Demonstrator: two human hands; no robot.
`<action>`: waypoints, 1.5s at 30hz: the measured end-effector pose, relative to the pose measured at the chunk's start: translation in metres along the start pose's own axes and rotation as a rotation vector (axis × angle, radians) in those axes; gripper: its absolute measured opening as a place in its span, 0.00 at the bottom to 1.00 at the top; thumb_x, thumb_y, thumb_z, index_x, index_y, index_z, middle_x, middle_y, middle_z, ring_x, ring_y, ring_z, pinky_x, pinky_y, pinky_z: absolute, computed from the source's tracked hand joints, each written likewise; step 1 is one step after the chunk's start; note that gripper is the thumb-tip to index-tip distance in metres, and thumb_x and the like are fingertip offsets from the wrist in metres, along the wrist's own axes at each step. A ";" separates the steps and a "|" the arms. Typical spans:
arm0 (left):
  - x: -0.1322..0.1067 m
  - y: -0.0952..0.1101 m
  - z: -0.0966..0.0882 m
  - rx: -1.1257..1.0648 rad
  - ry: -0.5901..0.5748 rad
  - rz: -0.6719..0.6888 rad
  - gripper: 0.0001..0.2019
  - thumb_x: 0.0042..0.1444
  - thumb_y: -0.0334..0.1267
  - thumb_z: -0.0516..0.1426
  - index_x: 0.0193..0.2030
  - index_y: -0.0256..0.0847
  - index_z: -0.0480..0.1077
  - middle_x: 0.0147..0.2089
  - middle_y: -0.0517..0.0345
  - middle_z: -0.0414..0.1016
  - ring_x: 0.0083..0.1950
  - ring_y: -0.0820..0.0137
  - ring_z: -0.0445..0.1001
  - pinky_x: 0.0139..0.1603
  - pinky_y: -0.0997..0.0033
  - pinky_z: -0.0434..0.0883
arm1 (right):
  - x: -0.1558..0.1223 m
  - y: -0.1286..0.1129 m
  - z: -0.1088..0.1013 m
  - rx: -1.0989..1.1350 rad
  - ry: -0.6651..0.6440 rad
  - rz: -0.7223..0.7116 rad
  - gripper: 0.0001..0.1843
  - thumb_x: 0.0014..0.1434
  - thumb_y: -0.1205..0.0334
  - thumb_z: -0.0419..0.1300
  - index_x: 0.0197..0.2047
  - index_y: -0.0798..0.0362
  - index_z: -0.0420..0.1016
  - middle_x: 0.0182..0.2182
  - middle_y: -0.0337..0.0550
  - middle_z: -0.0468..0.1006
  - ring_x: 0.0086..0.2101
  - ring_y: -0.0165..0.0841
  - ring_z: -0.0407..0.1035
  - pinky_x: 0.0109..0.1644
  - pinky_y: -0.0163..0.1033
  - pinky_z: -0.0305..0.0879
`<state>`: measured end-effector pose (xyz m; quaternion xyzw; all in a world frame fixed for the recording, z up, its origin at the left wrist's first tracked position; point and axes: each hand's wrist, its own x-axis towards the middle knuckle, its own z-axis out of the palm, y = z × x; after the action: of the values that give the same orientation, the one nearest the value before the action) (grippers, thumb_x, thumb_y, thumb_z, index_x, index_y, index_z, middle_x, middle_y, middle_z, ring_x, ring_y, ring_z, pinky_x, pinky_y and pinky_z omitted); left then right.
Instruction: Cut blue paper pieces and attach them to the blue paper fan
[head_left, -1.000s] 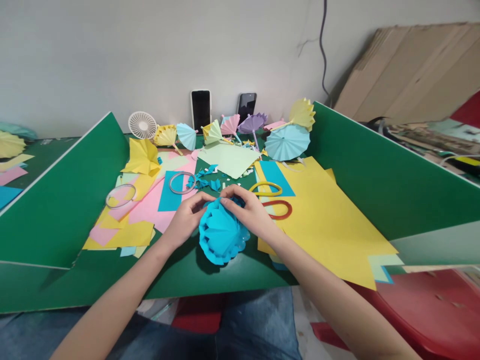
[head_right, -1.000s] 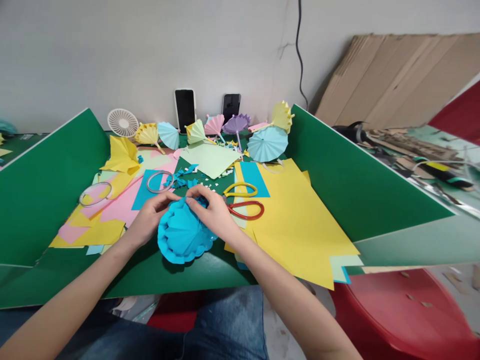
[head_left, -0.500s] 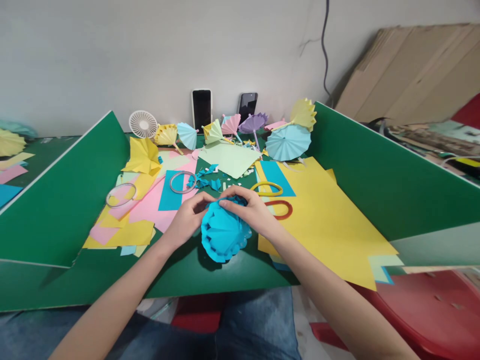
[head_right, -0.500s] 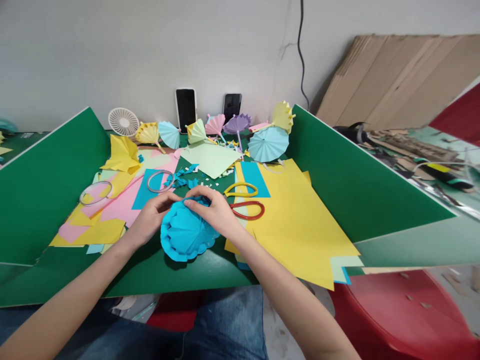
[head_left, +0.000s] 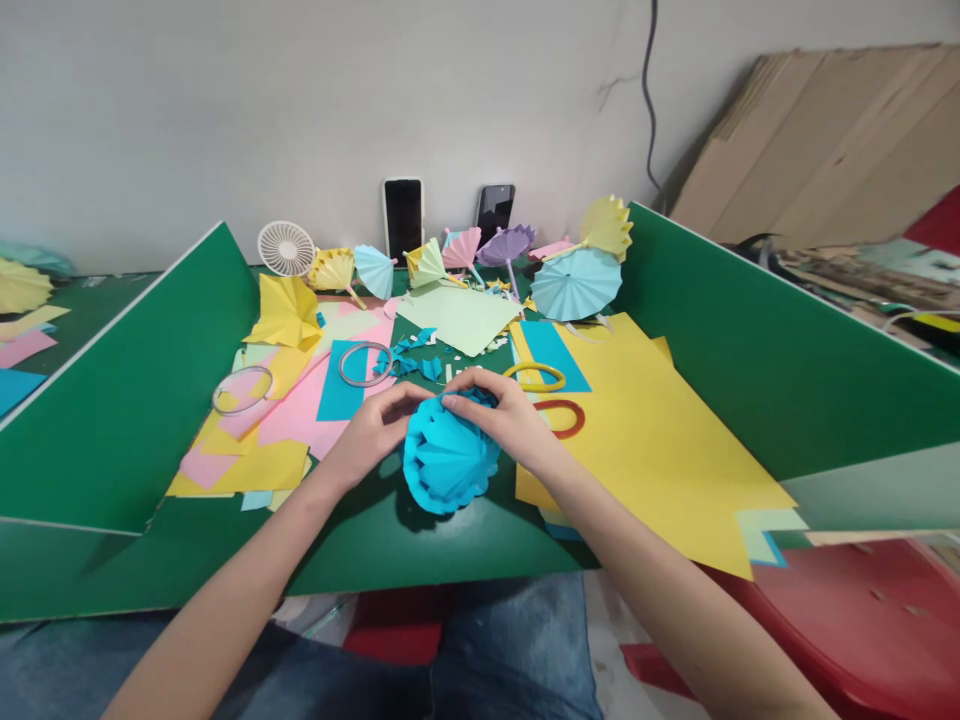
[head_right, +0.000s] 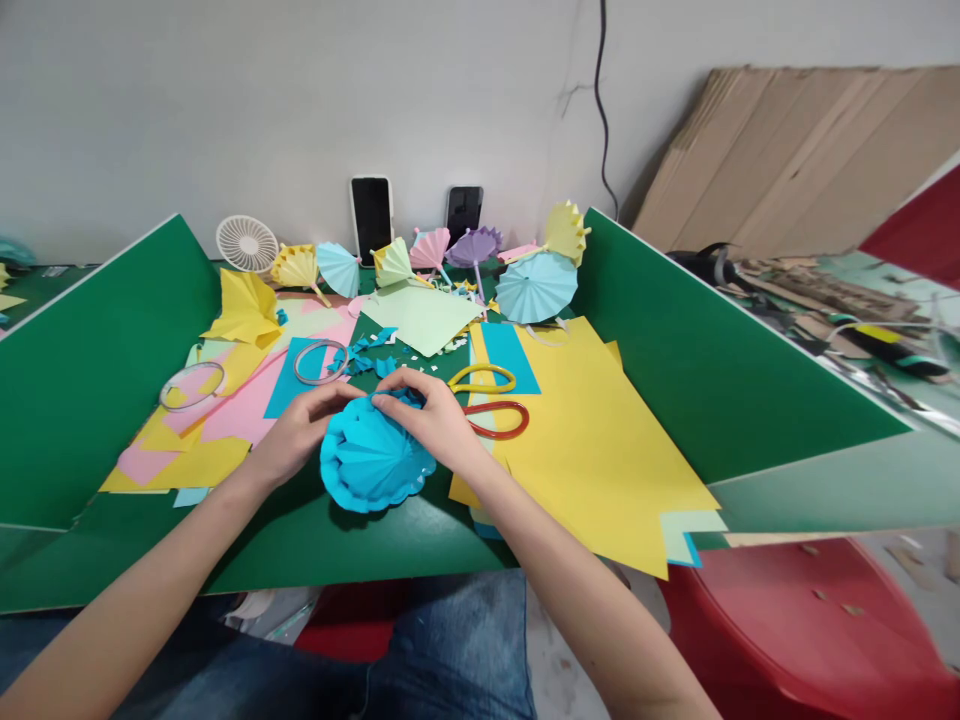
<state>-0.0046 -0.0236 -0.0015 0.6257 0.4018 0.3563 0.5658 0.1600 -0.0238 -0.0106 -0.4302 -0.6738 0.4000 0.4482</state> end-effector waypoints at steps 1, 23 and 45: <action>0.000 0.000 -0.001 -0.027 0.022 -0.016 0.08 0.44 0.35 0.53 0.33 0.39 0.68 0.34 0.59 0.71 0.38 0.71 0.68 0.37 0.75 0.65 | 0.000 0.000 0.000 -0.007 0.004 -0.003 0.03 0.49 0.62 0.56 0.27 0.53 0.67 0.26 0.37 0.71 0.31 0.28 0.65 0.36 0.33 0.59; 0.000 0.000 0.001 0.269 0.182 0.060 0.06 0.49 0.38 0.51 0.29 0.38 0.61 0.29 0.62 0.64 0.31 0.75 0.64 0.31 0.76 0.62 | -0.006 -0.001 0.008 -0.074 0.075 -0.025 0.06 0.51 0.63 0.52 0.35 0.52 0.62 0.32 0.41 0.70 0.35 0.30 0.66 0.40 0.36 0.62; -0.001 -0.003 0.003 0.358 0.099 0.054 0.08 0.49 0.41 0.52 0.32 0.38 0.65 0.30 0.60 0.67 0.33 0.73 0.65 0.34 0.74 0.62 | -0.006 -0.005 0.010 -0.108 0.030 -0.042 0.01 0.50 0.66 0.52 0.28 0.52 0.61 0.26 0.38 0.68 0.29 0.28 0.64 0.34 0.34 0.61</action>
<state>-0.0024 -0.0252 -0.0052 0.7086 0.4693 0.3246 0.4151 0.1505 -0.0328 -0.0103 -0.4454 -0.6967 0.3470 0.4425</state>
